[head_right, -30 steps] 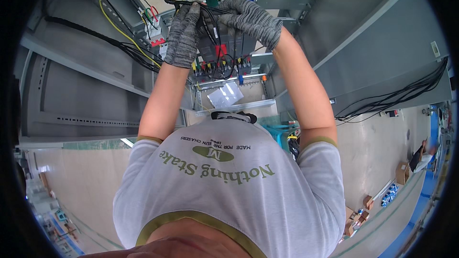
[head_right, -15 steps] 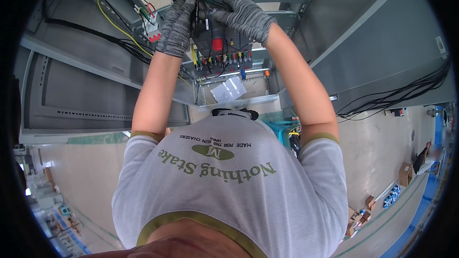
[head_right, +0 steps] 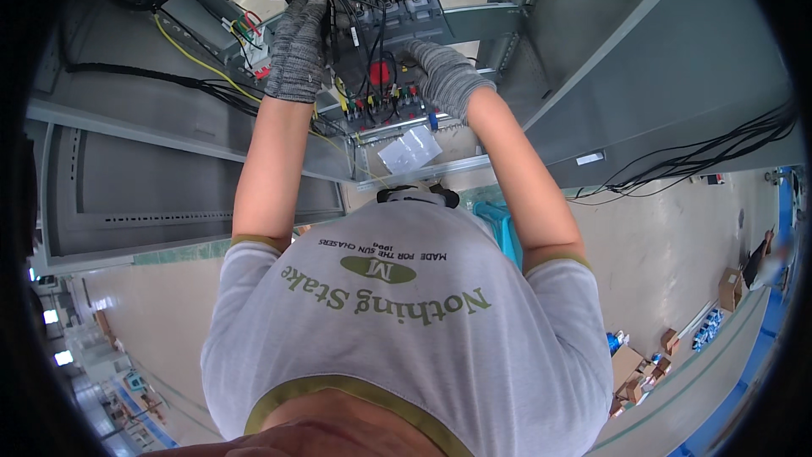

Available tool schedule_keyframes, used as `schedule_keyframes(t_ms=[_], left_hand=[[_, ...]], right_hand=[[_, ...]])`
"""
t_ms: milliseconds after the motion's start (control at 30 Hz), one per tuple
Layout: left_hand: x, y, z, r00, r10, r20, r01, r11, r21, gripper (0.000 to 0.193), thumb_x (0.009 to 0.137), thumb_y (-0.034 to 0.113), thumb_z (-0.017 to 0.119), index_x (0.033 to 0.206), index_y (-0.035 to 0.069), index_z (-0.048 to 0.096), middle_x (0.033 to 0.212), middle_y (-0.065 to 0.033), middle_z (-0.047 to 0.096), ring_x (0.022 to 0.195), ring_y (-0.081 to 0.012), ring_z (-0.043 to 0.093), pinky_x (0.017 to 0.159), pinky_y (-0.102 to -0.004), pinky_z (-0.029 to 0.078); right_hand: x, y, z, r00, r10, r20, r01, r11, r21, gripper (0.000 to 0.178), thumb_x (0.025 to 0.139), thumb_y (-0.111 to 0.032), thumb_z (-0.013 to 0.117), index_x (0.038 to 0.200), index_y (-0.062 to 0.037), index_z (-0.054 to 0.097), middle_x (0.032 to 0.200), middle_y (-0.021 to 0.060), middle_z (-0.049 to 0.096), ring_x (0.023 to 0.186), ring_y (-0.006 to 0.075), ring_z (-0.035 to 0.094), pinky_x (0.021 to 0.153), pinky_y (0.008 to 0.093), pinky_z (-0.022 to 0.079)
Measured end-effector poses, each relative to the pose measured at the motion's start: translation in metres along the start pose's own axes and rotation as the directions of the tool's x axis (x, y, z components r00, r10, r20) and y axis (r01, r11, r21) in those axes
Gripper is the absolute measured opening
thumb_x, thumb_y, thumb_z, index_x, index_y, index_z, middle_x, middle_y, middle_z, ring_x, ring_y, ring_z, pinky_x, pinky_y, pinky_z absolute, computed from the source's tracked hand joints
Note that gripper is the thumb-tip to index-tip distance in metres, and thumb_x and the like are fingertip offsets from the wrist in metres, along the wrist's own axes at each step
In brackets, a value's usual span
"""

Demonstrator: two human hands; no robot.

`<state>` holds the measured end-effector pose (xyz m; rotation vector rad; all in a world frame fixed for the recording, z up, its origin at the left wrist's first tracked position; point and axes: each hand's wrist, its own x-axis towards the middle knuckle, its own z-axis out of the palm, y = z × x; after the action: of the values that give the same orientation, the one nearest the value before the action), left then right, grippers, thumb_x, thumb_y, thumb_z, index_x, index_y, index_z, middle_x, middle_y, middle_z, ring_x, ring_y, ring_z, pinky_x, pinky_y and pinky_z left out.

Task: The person works inside an open electrical cabinet, manipulating and organizing multiple colored wires. They use a yellow handheld tool to strip or crimp wire ends and connect them to terminals. The person occasionally reaches down to a nearby stool to retrieve additional tools or materials before resuming work on the wiring.

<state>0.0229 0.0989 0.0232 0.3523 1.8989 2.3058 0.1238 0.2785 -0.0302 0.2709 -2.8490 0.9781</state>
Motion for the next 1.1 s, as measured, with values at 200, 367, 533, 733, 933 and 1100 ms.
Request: schedule_keyframes(t_ms=[200, 367, 533, 733, 933, 1100], left_hand=[[0.004, -0.004, -0.004, 0.998, 0.042, 0.039, -0.042, 0.999, -0.001, 0.026, 0.096, 0.032, 0.054, 0.098, 0.007, 0.061, 0.072, -0.0028, 0.064, 0.058, -0.0107, 0.058, 0.051, -0.0227, 0.045], [0.001, -0.001, -0.004, 0.997, 0.047, 0.055, -0.047, 0.999, 0.004, 0.025, 0.095, 0.031, 0.055, 0.099, 0.006, 0.061, 0.074, -0.0037, 0.064, 0.060, -0.0117, 0.059, 0.052, -0.0234, 0.046], [-0.001, 0.000, -0.003, 0.999, 0.043, 0.020, -0.043, 0.999, 0.021, 0.027, 0.096, 0.031, 0.055, 0.096, 0.005, 0.061, 0.070, -0.0025, 0.062, 0.059, -0.0104, 0.058, 0.052, -0.0231, 0.046], [0.004, -0.006, -0.007, 0.998, 0.023, 0.062, -0.026, 0.999, 0.040, 0.028, 0.095, 0.033, 0.055, 0.096, 0.006, 0.061, 0.074, -0.0025, 0.063, 0.057, -0.0080, 0.055, 0.048, -0.0208, 0.043], [0.011, -0.011, -0.009, 0.999, -0.020, 0.039, 0.021, 1.000, -0.010, 0.025, 0.095, 0.031, 0.056, 0.097, 0.007, 0.060, 0.074, -0.0016, 0.062, 0.056, -0.0076, 0.054, 0.045, -0.0203, 0.042], [0.012, -0.008, -0.007, 0.998, -0.020, 0.060, 0.019, 1.000, 0.020, 0.025, 0.096, 0.031, 0.055, 0.097, 0.006, 0.059, 0.071, -0.0022, 0.061, 0.055, -0.0086, 0.054, 0.045, -0.0207, 0.042]], right_hand=[[0.015, 0.014, 0.047, 0.975, -0.097, -0.202, 0.088, 0.995, -0.050, 0.046, 0.071, -0.002, 0.067, 0.116, -0.0024, 0.057, 0.115, 0.0216, 0.058, 0.108, 0.0389, 0.055, 0.094, 0.0409, 0.045], [0.034, 0.017, 0.069, 0.989, -0.118, -0.093, 0.108, 0.989, -0.103, 0.031, 0.074, -0.004, 0.064, 0.105, -0.0067, 0.064, 0.104, 0.0196, 0.062, 0.098, 0.0391, 0.059, 0.087, 0.0426, 0.048], [0.012, 0.038, 0.056, 0.971, 0.028, -0.238, 0.011, 0.987, 0.162, 0.022, 0.081, -0.004, 0.058, 0.102, -0.0070, 0.063, 0.099, 0.0188, 0.062, 0.094, 0.0376, 0.060, 0.082, 0.0419, 0.048], [-0.041, 0.032, -0.020, 0.897, -0.040, -0.441, -0.043, 0.983, -0.176, 0.027, 0.081, 0.003, 0.054, 0.107, -0.0029, 0.056, 0.100, 0.0192, 0.060, 0.094, 0.0363, 0.060, 0.082, 0.0408, 0.049], [-0.053, 0.031, -0.055, 0.941, 0.255, -0.221, -0.324, 0.864, -0.384, 0.047, 0.071, 0.007, 0.059, 0.115, -0.0103, 0.058, 0.109, 0.0166, 0.061, 0.100, 0.0345, 0.060, 0.088, 0.0404, 0.048], [-0.061, 0.046, -0.020, 0.981, 0.189, -0.050, -0.187, 0.833, -0.520, 0.039, 0.077, 0.004, 0.050, 0.111, -0.0108, 0.062, 0.090, 0.0161, 0.064, 0.089, 0.0365, 0.061, 0.086, 0.0416, 0.049]])
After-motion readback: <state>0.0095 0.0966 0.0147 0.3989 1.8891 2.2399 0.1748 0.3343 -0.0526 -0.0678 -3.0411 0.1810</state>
